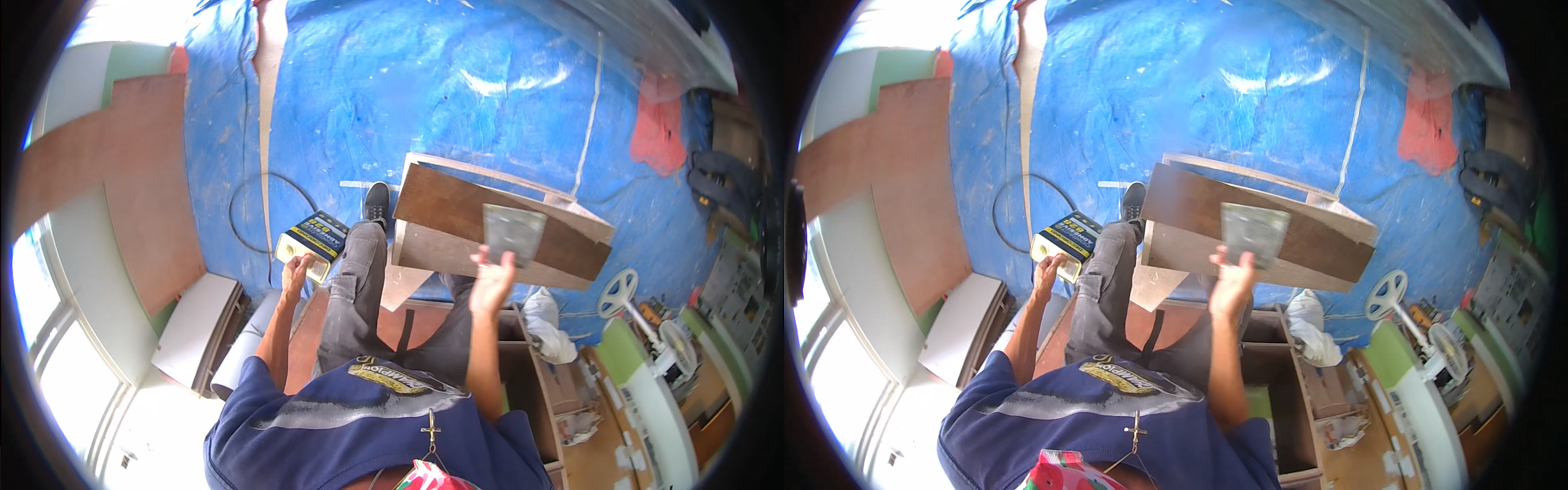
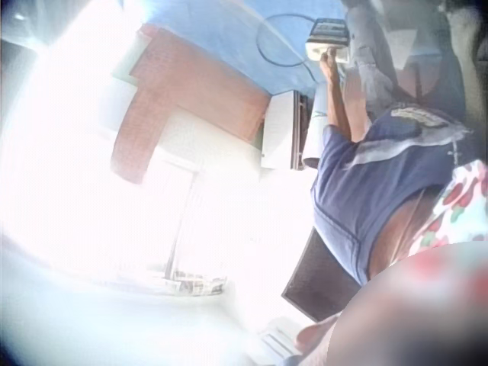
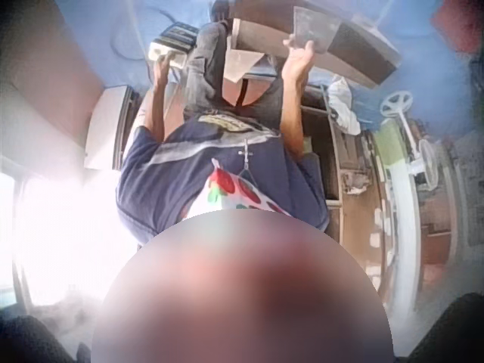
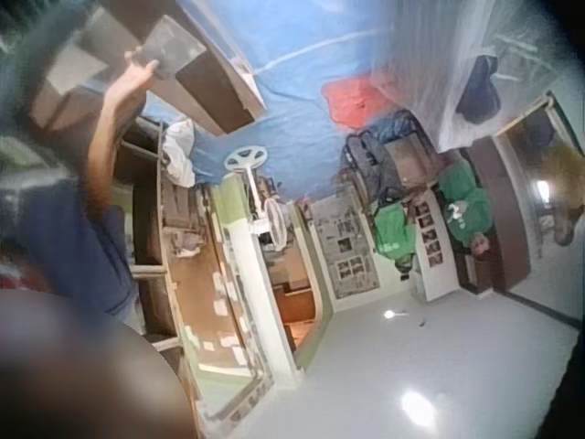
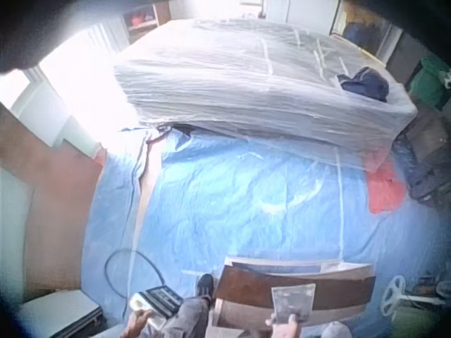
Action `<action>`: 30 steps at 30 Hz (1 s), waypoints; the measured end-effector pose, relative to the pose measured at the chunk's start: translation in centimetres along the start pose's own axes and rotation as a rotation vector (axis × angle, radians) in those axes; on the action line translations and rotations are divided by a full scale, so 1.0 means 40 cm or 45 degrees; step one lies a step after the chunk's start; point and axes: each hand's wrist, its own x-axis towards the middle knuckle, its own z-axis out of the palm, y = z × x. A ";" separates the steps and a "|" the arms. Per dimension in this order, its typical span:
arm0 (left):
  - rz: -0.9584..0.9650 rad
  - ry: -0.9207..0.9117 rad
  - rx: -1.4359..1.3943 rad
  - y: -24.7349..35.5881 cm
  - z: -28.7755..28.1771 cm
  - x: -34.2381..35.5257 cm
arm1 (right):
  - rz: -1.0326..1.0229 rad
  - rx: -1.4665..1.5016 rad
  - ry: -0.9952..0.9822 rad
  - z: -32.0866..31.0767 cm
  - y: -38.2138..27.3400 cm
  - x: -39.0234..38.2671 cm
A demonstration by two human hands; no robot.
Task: The person pours liquid finish from a yellow container onto a sanding block and rubs it onto the interior wood surface of a cabinet. They repeatedly reload the block and continue applying the finish to the curved inner panel.
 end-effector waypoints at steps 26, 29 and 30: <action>0.044 -0.188 -2.117 0.409 -0.298 -0.375 | 0.656 -0.594 -0.819 0.631 0.291 -0.523; 0.013 -0.250 -2.047 0.415 -0.325 -0.344 | 0.572 -0.665 -0.866 0.655 0.307 -0.543; 0.063 -0.272 -2.022 0.411 -0.340 -0.342 | 0.540 -0.647 -0.947 0.660 0.311 -0.552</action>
